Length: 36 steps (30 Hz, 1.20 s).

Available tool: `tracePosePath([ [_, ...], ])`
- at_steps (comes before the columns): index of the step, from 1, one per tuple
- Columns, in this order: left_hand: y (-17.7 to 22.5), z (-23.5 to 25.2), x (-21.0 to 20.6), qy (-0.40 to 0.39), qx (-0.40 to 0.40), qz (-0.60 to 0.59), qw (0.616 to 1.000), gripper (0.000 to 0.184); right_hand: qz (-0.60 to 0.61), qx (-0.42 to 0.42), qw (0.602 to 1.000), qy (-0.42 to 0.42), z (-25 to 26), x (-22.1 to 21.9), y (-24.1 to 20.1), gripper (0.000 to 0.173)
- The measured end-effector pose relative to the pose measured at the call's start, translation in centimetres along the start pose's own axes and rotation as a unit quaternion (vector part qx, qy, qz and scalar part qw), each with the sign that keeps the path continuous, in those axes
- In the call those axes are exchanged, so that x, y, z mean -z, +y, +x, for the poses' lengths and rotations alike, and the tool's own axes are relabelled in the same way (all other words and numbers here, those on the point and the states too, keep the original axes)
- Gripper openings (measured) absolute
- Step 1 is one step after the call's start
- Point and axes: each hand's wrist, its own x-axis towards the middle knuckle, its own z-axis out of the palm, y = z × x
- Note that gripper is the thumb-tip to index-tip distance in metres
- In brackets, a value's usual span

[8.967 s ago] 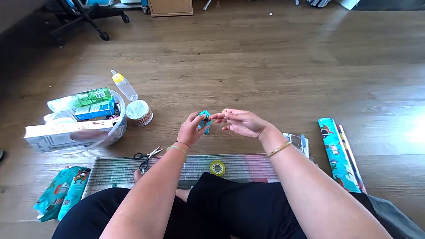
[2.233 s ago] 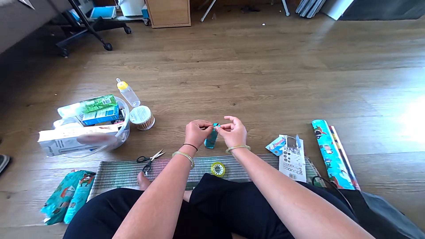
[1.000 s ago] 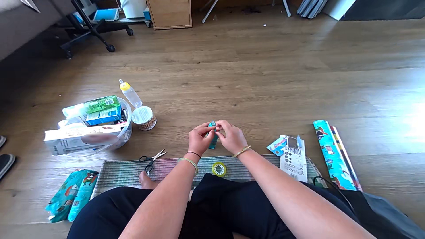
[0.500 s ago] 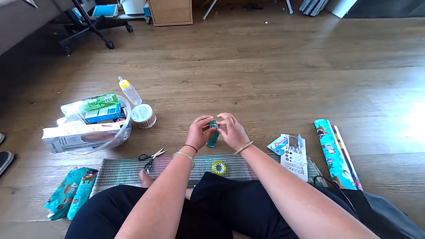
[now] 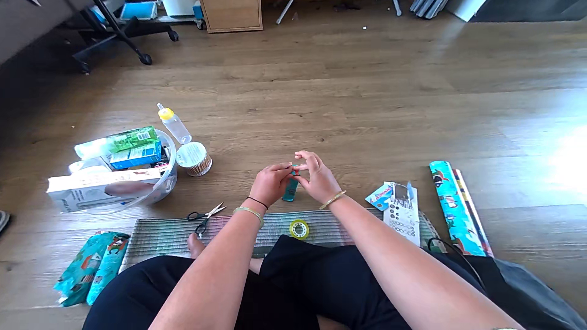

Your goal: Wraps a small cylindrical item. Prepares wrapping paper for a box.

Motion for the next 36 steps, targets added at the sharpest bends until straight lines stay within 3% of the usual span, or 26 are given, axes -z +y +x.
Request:
tracePosePath([
  [3, -0.6, 0.4, 0.2, 0.007, -0.007, 0.003, 1.0, 0.019, 0.041, -0.013, 0.999, 0.033, -0.1, 0.2, 0.2, 0.075],
  [6, -1.2, 0.6, 0.6, 0.059, 0.088, -0.02, 0.994, 0.019, 0.035, -0.149, 0.988, 0.036, -0.5, 1.0, -1.2, 0.07],
  [9, -2.1, 0.9, 1.9, 0.108, 0.256, -0.033, 0.96, 0.024, -0.05, -0.302, 0.931, -0.199, -1.2, 1.0, -2.0, 0.058],
  [12, -3.4, 0.2, 2.2, 0.126, 0.423, -0.049, 0.896, 0.027, -0.139, -0.353, 0.833, -0.403, -3.0, -1.6, -3.2, 0.09],
  [15, -5.0, -1.6, 0.9, 0.133, 0.528, -0.057, 0.837, 0.029, -0.177, -0.369, 0.793, -0.452, -4.1, -3.8, -4.1, 0.104],
  [18, -5.6, -3.0, 0.3, 0.111, 0.582, -0.036, 0.805, 0.031, -0.178, -0.366, 0.787, -0.463, -4.1, -4.4, -3.9, 0.095],
  [21, -5.6, -3.2, 1.0, 0.065, 0.565, 0.017, 0.822, 0.029, -0.138, -0.355, 0.814, -0.438, -3.2, -2.8, -3.2, 0.082],
  [23, -5.9, -3.4, 1.4, 0.038, 0.551, 0.034, 0.833, 0.026, -0.068, -0.32, 0.867, -0.376, -2.7, -1.2, -2.3, 0.083],
  [26, -6.3, -3.1, 1.7, 0.092, 0.545, -0.006, 0.834, 0.03, 0.122, -0.257, 0.938, -0.199, -2.2, 1.3, -1.9, 0.087],
  [28, -4.7, -1.7, 2.2, 0.151, 0.508, -0.085, 0.844, 0.034, 0.229, -0.194, 0.951, -0.074, -2.1, 1.9, -2.1, 0.09],
  [32, 1.4, 1.2, 3.1, 0.151, 0.325, -0.258, 0.897, 0.048, 0.267, -0.051, 0.96, 0.064, -0.9, 2.1, -2.2, 0.091],
  [34, 4.3, 1.1, 3.8, 0.123, 0.223, -0.273, 0.928, 0.048, 0.266, -0.004, 0.959, 0.097, -0.5, 2.5, -2.7, 0.09],
  [36, 5.7, 0.6, 4.6, 0.107, 0.13, -0.24, 0.956, 0.037, 0.244, 0.047, 0.961, 0.124, -0.1, 3.2, -3.4, 0.092],
])
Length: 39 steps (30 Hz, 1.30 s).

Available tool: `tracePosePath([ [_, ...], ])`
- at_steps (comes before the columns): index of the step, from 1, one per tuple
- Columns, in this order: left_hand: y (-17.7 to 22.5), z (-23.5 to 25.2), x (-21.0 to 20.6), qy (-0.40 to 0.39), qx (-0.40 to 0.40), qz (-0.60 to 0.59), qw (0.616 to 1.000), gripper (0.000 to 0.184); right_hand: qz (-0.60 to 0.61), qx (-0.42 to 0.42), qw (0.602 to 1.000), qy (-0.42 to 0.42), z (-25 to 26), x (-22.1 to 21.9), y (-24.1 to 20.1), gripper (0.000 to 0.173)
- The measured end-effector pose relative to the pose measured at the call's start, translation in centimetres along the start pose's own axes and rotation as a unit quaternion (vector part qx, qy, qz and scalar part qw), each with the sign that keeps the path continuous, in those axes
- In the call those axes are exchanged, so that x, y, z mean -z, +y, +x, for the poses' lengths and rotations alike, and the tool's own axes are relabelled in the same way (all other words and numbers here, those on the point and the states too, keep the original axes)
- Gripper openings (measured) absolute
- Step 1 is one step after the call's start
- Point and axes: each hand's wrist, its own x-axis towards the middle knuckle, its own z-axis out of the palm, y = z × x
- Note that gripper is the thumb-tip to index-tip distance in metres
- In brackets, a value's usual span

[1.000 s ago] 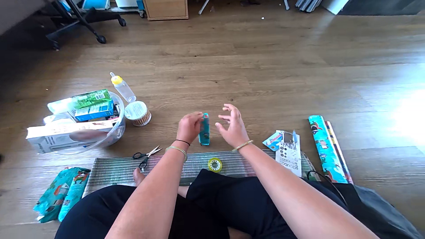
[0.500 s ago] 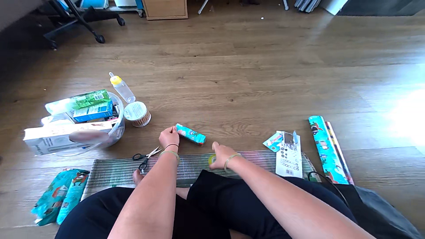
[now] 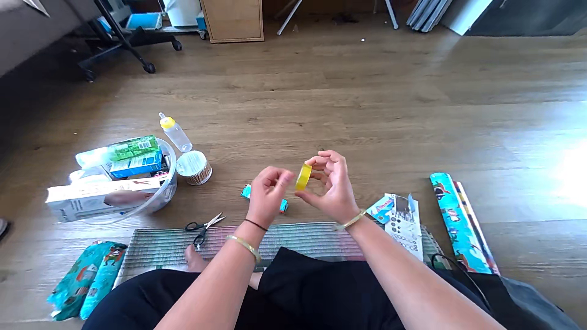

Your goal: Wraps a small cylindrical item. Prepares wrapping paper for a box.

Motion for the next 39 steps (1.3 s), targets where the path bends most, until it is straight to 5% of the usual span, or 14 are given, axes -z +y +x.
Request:
tracePosePath([
  [6, 4.1, -1.4, 0.9, 0.029, -0.128, 0.061, 0.99, 0.029, -0.099, 0.141, 0.985, -0.001, 0.5, 0.2, -3.9, 0.08],
  [10, 5.3, -1.6, 1.3, 0.024, -0.146, -0.035, 0.988, 0.018, -0.126, 0.185, 0.974, 0.029, 0.8, 0.3, -5.9, 0.084],
  [14, 6.3, -1.3, 1.6, -0.016, -0.105, -0.153, 0.982, 0.019, -0.066, 0.156, 0.986, 0.004, 1.4, 1.9, -7.3, 0.093],
  [21, 6.5, -1.7, 0.7, -0.068, -0.037, -0.308, 0.948, 0.023, 0.084, 0.08, 0.993, -0.037, 1.7, 3.0, -10.0, 0.073],
  [33, 7.7, -1.4, 1.0, -0.039, -0.096, -0.231, 0.967, 0.026, 0.096, 0.054, 0.992, -0.054, 1.6, 3.1, -9.0, 0.059],
  [39, 7.8, -0.7, 2.2, -0.086, -0.094, -0.139, 0.982, 0.029, 0.07, 0.052, 0.986, -0.139, 2.3, 4.7, -9.5, 0.045],
])
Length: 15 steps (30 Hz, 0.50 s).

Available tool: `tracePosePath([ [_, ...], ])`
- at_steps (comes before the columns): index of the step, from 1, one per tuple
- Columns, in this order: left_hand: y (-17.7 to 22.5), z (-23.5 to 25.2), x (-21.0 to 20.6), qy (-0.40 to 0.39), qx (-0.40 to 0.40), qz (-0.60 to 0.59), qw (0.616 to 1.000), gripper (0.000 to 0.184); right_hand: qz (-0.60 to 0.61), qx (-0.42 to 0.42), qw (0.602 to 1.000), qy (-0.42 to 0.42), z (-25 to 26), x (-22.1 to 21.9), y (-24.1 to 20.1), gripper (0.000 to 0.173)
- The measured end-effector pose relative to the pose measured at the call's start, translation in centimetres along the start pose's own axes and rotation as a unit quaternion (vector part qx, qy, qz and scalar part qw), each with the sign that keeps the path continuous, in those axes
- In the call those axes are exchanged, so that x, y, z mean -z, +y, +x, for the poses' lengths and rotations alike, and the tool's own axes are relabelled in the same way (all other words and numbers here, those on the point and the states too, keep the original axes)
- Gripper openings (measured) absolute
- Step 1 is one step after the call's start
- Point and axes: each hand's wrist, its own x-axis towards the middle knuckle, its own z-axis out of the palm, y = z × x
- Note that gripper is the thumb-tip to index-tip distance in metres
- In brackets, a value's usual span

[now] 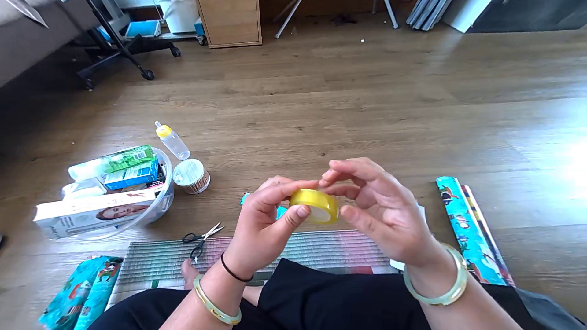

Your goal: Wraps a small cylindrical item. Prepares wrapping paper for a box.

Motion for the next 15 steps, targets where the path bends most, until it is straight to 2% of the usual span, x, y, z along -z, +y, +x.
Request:
tracePosePath([
  [4, -0.6, 0.2, 0.7, -0.046, 0.042, 0.021, 0.998, 0.03, -0.014, -0.05, 0.996, -0.073, -0.1, 0.6, 0.7, 0.047],
  [7, -1.3, 0.2, 1.0, -0.059, 0.055, 0.027, 0.996, 0.027, -0.048, -0.05, 0.993, -0.096, -0.4, 0.8, 1.7, 0.043],
  [15, -2.0, 0.4, 1.6, -0.085, 0.067, 0.081, 0.991, 0.032, -0.134, -0.025, 0.988, -0.067, -0.5, 0.8, 2.2, 0.034],
])
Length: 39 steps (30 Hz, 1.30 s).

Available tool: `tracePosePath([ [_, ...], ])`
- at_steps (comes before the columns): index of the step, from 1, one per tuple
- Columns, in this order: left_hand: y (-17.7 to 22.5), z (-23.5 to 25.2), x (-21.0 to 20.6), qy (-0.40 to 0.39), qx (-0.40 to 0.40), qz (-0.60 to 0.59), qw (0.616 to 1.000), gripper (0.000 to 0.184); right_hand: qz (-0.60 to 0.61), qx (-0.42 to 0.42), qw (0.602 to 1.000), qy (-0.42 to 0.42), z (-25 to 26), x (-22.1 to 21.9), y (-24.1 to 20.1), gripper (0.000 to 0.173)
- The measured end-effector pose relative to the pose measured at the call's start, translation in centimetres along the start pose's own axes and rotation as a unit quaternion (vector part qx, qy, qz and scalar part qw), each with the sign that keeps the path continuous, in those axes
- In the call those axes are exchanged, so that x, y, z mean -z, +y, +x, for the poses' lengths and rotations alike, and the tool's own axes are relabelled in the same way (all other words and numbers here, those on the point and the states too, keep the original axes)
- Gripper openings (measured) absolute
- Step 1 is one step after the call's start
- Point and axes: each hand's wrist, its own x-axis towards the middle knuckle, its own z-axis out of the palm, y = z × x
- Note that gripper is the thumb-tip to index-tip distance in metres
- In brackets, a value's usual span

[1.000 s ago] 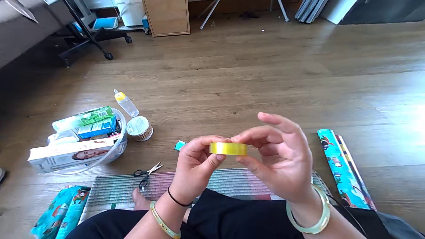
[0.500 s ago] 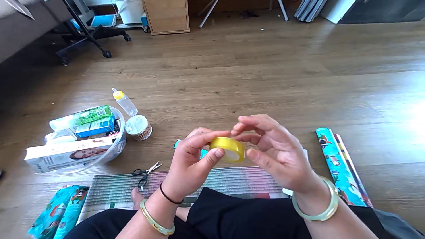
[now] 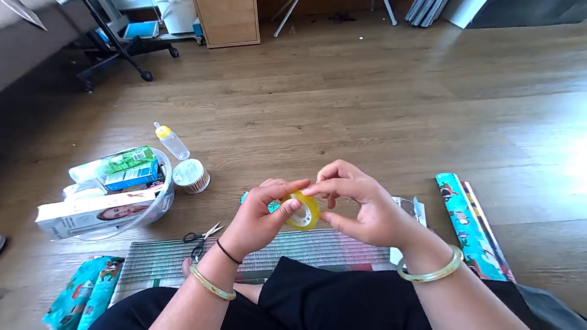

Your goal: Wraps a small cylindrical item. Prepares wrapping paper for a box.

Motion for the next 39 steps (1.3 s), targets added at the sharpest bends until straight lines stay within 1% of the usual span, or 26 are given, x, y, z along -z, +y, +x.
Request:
tracePosePath([
  [4, -0.1, 0.0, 0.1, -0.008, 0.01, 0.005, 1.0, 0.032, -0.006, 0.003, 1.0, -0.006, 0.0, 0.1, 0.2, 0.03],
  [8, -0.2, 0.0, 0.0, -0.021, 0.025, 0.003, 0.999, 0.032, 0.012, 0.007, 1.0, -0.003, 0.2, 0.1, 0.3, 0.015],
  [10, -0.1, 0.0, -0.2, -0.032, 0.058, -0.034, 0.997, 0.032, 0.024, 0.003, 1.0, 0.007, 0.2, -0.2, 0.4, 0.01],
  [11, 0.1, 0.0, -0.4, -0.033, 0.089, -0.065, 0.993, 0.032, 0.031, -0.005, 0.999, 0.017, 0.2, -0.4, 0.5, 0.008],
  [13, 0.1, 0.0, -1.2, 0.003, 0.153, -0.114, 0.982, 0.032, 0.042, -0.045, 0.997, 0.043, 0.3, -0.9, 0.7, 0.004],
  [14, -0.1, -0.1, -1.7, 0.034, 0.165, -0.116, 0.979, 0.03, 0.048, -0.083, 0.994, 0.062, 0.3, -1.3, 0.8, 0.004],
  [15, -0.5, -0.2, -2.1, 0.056, 0.159, -0.102, 0.98, 0.028, 0.063, -0.13, 0.986, 0.08, 0.3, -1.6, 1.0, 0.005],
  [16, -0.9, -0.4, -2.3, 0.064, 0.13, -0.079, 0.986, 0.03, 0.093, -0.181, 0.974, 0.098, 0.3, -1.9, 1.1, 0.006],
  [18, -2.0, -0.6, -2.6, 0.059, 0.042, 0.01, 0.997, 0.046, 0.173, -0.264, 0.94, 0.133, 0.4, -2.4, 1.3, 0.011],
  [19, -2.4, -0.6, -2.6, 0.054, 0.014, 0.058, 0.997, 0.052, 0.208, -0.293, 0.921, 0.149, 0.5, -2.7, 1.3, 0.013],
  [20, -2.6, -0.6, -2.7, 0.054, 0.0, 0.103, 0.993, 0.05, 0.233, -0.317, 0.906, 0.159, 0.6, -2.8, 1.1, 0.014],
  [22, -2.7, -0.4, -2.6, 0.057, -0.012, 0.179, 0.982, 0.038, 0.264, -0.344, 0.886, 0.164, 0.9, -3.2, 0.7, 0.014],
  [23, -2.7, -0.3, -2.5, 0.051, -0.016, 0.213, 0.976, 0.035, 0.26, -0.349, 0.886, 0.162, 0.9, -3.2, 0.6, 0.014],
  [24, -2.7, -0.2, -2.4, 0.041, -0.017, 0.246, 0.968, 0.035, 0.232, -0.345, 0.896, 0.155, 0.9, -3.3, 0.8, 0.013],
  [25, -2.6, -0.1, -2.2, 0.03, -0.015, 0.273, 0.961, 0.036, 0.175, -0.334, 0.915, 0.14, 0.7, -3.2, 1.2, 0.011],
  [26, -2.6, 0.0, -2.0, 0.018, -0.004, 0.298, 0.954, 0.04, 0.104, -0.319, 0.934, 0.126, 0.4, -3.0, 1.7, 0.011],
  [28, -2.9, 0.2, -1.4, 0.003, 0.032, 0.33, 0.943, 0.051, 0.008, -0.304, 0.946, 0.11, 0.1, -2.6, 2.2, 0.012],
  [29, -3.2, 0.2, -1.0, -0.003, 0.051, 0.326, 0.944, 0.053, -0.011, -0.305, 0.946, 0.11, 0.1, -2.3, 2.2, 0.013],
  [31, -3.8, 0.2, -0.2, -0.015, 0.094, 0.282, 0.955, 0.053, -0.026, -0.306, 0.944, 0.12, 0.1, -1.7, 2.1, 0.014],
  [33, -3.9, 0.1, 0.3, -0.019, 0.142, 0.223, 0.964, 0.049, -0.016, -0.318, 0.939, 0.131, 0.2, -1.2, 1.9, 0.015],
  [35, -3.6, 0.0, 0.5, -0.005, 0.168, 0.165, 0.972, 0.043, 0.012, -0.34, 0.931, 0.137, 0.3, -0.9, 1.6, 0.014],
  [37, -2.9, 0.1, 0.6, 0.001, 0.152, 0.135, 0.979, 0.037, 0.045, -0.342, 0.928, 0.144, 0.3, -0.5, 1.2, 0.015],
  [39, -1.8, 0.1, 0.8, 0.008, 0.106, 0.131, 0.986, 0.033, 0.074, -0.315, 0.933, 0.157, 0.4, 0.2, 0.4, 0.014],
])
